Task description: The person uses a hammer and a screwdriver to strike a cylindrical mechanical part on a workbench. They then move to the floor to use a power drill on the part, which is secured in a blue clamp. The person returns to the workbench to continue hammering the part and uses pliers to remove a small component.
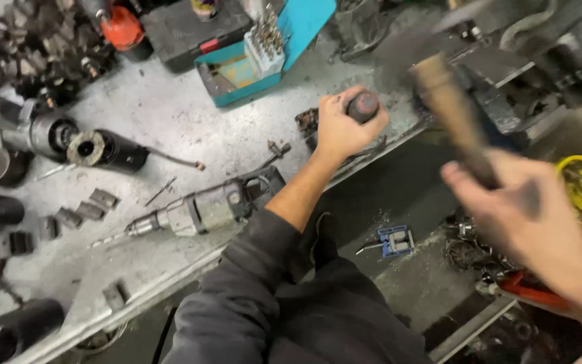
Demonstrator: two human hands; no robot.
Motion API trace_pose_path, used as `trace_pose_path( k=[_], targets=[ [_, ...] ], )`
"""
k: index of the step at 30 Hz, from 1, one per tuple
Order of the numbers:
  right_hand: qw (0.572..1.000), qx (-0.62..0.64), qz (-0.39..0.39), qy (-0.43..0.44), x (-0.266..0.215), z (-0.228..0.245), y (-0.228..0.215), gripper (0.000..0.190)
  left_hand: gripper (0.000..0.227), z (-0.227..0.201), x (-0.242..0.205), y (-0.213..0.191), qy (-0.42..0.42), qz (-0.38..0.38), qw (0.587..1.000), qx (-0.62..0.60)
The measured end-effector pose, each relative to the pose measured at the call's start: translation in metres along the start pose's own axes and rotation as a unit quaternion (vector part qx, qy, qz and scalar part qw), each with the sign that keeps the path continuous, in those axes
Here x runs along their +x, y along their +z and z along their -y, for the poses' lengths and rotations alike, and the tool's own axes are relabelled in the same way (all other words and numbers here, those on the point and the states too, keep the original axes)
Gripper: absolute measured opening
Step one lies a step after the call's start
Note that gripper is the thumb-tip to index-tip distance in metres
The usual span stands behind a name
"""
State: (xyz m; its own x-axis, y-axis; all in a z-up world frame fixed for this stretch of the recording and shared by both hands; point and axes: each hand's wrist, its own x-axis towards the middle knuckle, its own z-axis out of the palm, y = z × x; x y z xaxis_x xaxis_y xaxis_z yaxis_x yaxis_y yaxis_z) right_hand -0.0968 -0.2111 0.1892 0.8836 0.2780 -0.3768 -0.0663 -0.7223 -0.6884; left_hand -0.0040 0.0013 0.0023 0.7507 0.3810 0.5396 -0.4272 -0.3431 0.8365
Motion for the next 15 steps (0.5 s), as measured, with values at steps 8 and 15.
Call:
trace_pose_path(
  k=[8,15],
  targets=[
    [0.998,-0.059,-0.012,0.016,0.000,0.030,0.012,0.030,0.022,0.002,0.003,0.000,0.041,0.026,0.999,-0.013],
    [0.996,-0.058,0.010,0.072,0.011,0.018,0.014,0.031,0.023,-0.004,0.005,-0.006,-0.029,0.047,0.997,-0.048]
  ],
)
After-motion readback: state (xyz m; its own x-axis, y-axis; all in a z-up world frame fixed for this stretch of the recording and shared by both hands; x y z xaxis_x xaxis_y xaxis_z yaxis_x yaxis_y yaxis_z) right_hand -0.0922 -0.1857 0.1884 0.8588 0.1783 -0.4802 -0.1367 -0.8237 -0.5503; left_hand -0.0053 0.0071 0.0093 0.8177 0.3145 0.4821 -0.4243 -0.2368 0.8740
